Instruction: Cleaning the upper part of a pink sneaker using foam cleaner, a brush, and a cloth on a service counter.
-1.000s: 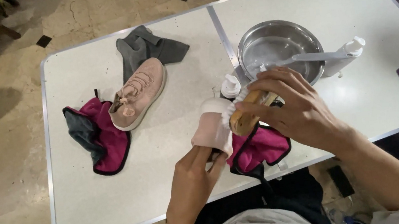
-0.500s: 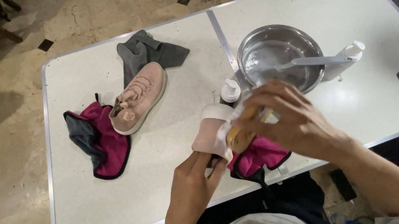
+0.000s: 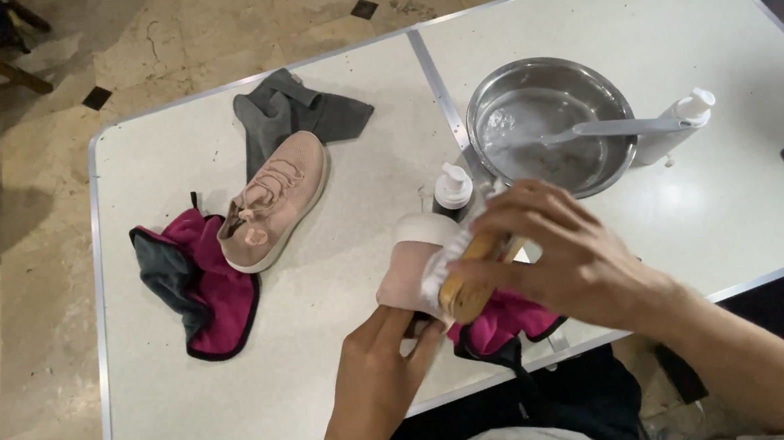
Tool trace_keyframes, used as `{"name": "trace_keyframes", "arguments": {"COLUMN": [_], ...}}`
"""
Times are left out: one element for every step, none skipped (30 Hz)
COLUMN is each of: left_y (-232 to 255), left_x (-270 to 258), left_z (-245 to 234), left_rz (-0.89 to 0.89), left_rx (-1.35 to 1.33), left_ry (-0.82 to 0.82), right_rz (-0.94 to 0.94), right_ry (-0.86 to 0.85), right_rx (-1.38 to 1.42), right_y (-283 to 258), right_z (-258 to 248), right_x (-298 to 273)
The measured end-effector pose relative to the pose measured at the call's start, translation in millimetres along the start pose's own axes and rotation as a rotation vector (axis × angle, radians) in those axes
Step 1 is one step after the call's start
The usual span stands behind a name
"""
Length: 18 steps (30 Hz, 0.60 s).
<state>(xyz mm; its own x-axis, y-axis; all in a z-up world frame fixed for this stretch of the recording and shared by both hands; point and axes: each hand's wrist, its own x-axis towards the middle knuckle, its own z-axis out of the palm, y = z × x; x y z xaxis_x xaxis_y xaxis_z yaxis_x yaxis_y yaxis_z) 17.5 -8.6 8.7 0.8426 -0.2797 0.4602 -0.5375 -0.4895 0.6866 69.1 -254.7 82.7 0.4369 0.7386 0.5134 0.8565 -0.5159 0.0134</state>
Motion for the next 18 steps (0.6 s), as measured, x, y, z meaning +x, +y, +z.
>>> {"name": "trace_keyframes", "arguments": {"left_y": [0,0,1,0,-2,0,0,2,2,2,2,1,0,-1,0,1,2,2], "left_x": [1,1,-3,-3,-2,-2,-1,-3,-1,1,2,2,2,1,3,3,3,3], "left_z": [0,1,0,-1,-1,-2,-3,-5,-5,-5,-5,-5,-6,-7,-6,-5,-5,-5], "left_rz": [-0.006,-0.015,-0.022,-0.036,-0.049,-0.046,-0.065,-0.091,-0.096,-0.089,-0.083,-0.079,-0.08,-0.082,-0.08,-0.052,-0.025,-0.03], "left_rx": [0.015,0.031,0.032,0.014,-0.003,-0.005,-0.005,-0.001,0.0,0.01,0.019,0.021,-0.008,-0.04,-0.041,-0.015,0.012,0.012], "left_ry": [0.009,0.019,0.019,0.007,-0.006,-0.009,-0.022,-0.034,-0.035,-0.026,-0.018,-0.015,-0.027,-0.045,-0.047,-0.021,0.006,0.006], "right_rz": [0.022,0.041,0.04,0.024,0.008,0.012,0.028,0.04,0.04,0.042,0.043,0.04,0.001,-0.032,-0.029,-0.009,0.012,0.011], "right_ry": [0.049,0.097,0.095,0.073,0.051,0.051,0.076,0.101,0.1,0.092,0.083,0.087,0.036,-0.018,-0.017,0.03,0.076,0.074], "right_rx": [-0.037,-0.073,-0.066,-0.037,-0.009,-0.012,-0.031,-0.043,-0.038,-0.087,-0.137,-0.14,-0.074,-0.005,-0.008,-0.069,-0.13,-0.126], "right_y": [5,10,4,1,-2,1,4,6,7,8,9,5,2,-4,5,12,19,15], "right_z": [-2,-3,0,2,4,4,4,6,4,2,0,0,0,0,0,1,2,5], "right_x": [1,3,1,1,0,-1,-3,-4,-1,1,3,4,5,5,4,4,4,4]}}
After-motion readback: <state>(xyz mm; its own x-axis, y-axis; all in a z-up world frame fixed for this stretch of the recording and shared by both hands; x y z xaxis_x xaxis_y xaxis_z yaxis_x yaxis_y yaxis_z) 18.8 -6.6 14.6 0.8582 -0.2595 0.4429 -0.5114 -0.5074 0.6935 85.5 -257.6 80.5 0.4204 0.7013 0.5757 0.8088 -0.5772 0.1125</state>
